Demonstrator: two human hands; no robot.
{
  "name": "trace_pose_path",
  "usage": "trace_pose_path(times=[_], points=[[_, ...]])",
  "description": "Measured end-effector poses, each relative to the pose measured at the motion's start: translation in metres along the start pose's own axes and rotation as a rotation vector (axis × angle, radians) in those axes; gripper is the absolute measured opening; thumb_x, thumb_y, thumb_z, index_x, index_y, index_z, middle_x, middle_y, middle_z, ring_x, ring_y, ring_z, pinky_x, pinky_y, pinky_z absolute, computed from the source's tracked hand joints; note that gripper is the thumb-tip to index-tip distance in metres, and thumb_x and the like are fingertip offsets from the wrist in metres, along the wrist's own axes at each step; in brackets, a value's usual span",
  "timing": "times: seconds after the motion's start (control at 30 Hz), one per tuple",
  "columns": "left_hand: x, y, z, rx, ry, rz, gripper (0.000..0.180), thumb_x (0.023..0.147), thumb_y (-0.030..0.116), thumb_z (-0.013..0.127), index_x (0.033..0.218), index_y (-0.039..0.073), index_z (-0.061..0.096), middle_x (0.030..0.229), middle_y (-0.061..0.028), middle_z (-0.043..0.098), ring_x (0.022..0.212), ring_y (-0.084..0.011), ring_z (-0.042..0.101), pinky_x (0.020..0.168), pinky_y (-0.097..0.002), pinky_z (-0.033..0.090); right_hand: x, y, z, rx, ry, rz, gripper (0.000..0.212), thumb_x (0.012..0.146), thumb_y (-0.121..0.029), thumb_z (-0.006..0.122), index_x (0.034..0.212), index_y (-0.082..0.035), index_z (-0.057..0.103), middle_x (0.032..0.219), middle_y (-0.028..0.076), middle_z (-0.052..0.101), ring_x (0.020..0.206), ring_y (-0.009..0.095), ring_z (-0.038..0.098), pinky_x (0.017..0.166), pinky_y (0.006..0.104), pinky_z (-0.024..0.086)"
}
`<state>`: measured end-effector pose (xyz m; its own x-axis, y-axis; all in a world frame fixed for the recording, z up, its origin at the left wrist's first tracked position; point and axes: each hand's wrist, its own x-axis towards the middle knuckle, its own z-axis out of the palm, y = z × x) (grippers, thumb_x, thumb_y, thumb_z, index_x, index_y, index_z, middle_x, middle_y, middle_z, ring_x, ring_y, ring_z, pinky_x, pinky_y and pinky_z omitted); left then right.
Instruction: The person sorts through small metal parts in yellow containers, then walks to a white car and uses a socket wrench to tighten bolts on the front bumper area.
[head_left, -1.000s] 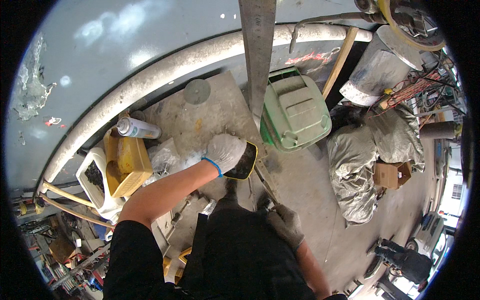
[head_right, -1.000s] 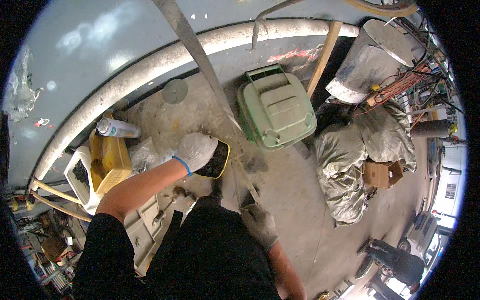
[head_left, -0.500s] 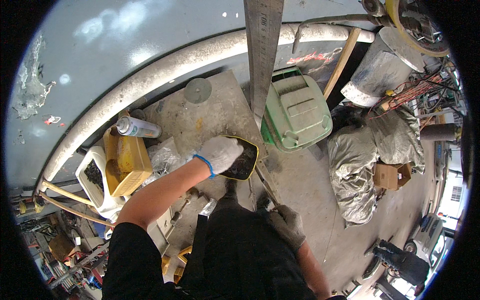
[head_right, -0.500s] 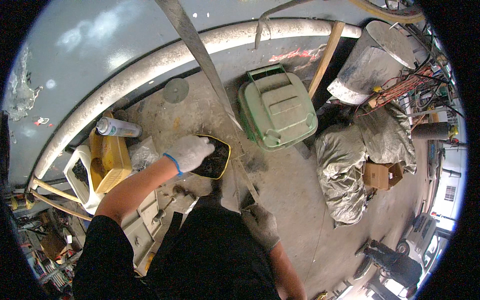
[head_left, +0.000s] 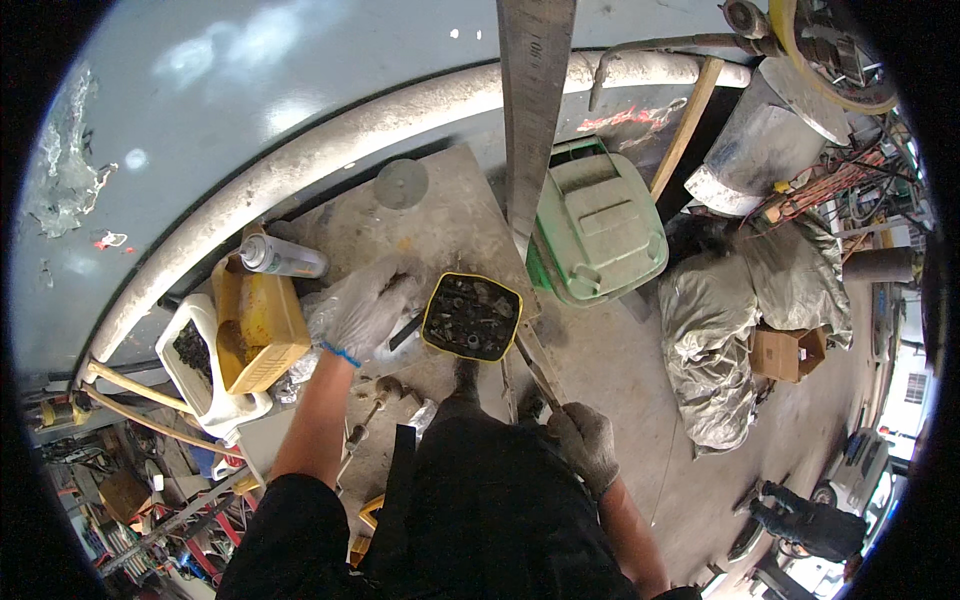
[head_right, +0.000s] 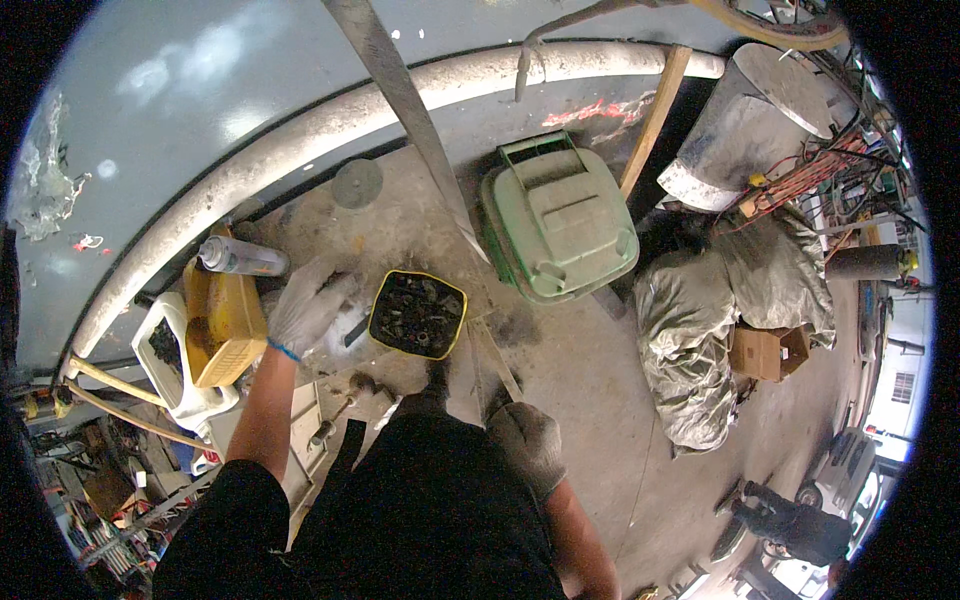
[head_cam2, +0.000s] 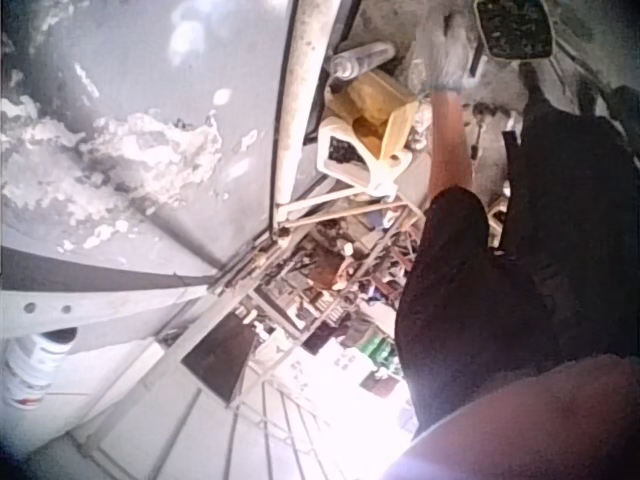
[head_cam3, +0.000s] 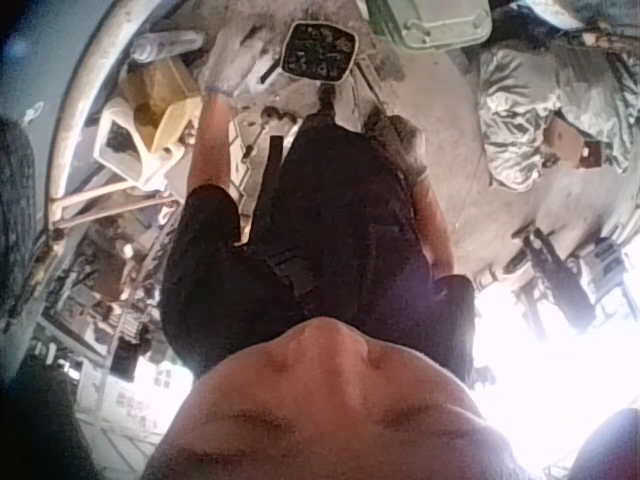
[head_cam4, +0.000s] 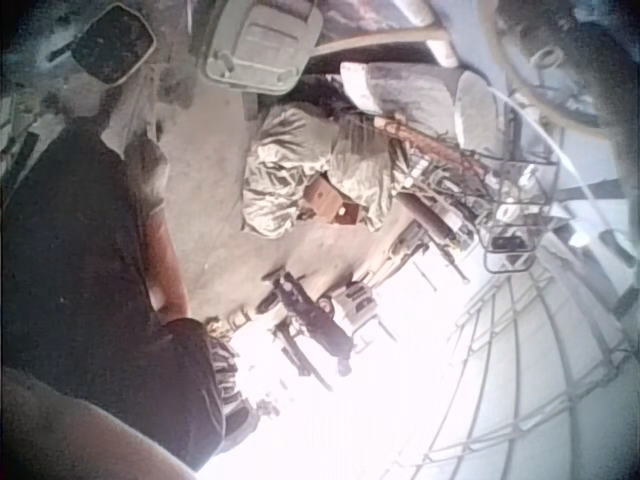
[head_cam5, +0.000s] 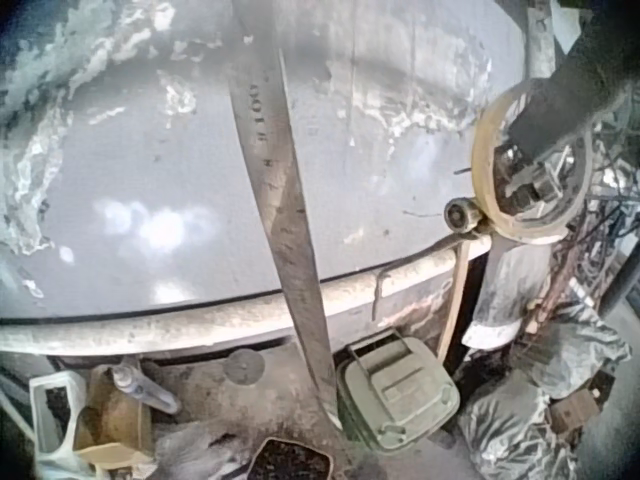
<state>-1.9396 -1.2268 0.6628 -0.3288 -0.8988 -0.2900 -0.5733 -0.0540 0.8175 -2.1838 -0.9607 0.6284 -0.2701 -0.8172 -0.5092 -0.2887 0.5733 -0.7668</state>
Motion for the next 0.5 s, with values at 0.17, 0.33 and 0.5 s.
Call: trace_pose_path(times=[0.17,0.33,0.5], points=[[-0.054,-0.033,0.038,-0.199,-0.294,-0.084,0.028,0.091,0.026,0.063,0.109,0.005,0.070,0.098,-0.0146,0.072,0.093,-0.0275,0.069,0.086,-0.0390,0.053,0.007,-0.022,0.007,-0.203,-0.053,-0.139,0.025,0.093,-0.026,0.064,0.092,-0.002,0.070,0.087,0.022,0.069,0.081,0.036,0.069,0.073,0.0426,0.053],[-0.097,-0.013,0.079,0.042,-0.665,-0.017,0.034,0.097,0.033,0.058,0.116,0.006,0.068,0.110,-0.0157,0.070,0.105,-0.0305,0.066,0.095,-0.0388,0.050,0.024,-0.043,0.026,-0.376,-0.174,-0.496,0.024,0.091,-0.026,0.065,0.084,-0.004,0.068,0.084,0.021,0.067,0.079,0.041,0.065,0.074,0.0482,0.050],[-0.096,-0.018,0.075,-0.047,-0.698,0.004,0.035,0.099,0.032,0.053,0.116,0.004,0.067,0.108,-0.0187,0.069,0.104,-0.0320,0.066,0.093,-0.0394,0.050,0.029,-0.053,0.029,-0.481,-0.165,-0.555,0.024,0.091,-0.027,0.064,0.083,-0.004,0.068,0.083,0.019,0.067,0.078,0.040,0.064,0.073,0.0483,0.049]])
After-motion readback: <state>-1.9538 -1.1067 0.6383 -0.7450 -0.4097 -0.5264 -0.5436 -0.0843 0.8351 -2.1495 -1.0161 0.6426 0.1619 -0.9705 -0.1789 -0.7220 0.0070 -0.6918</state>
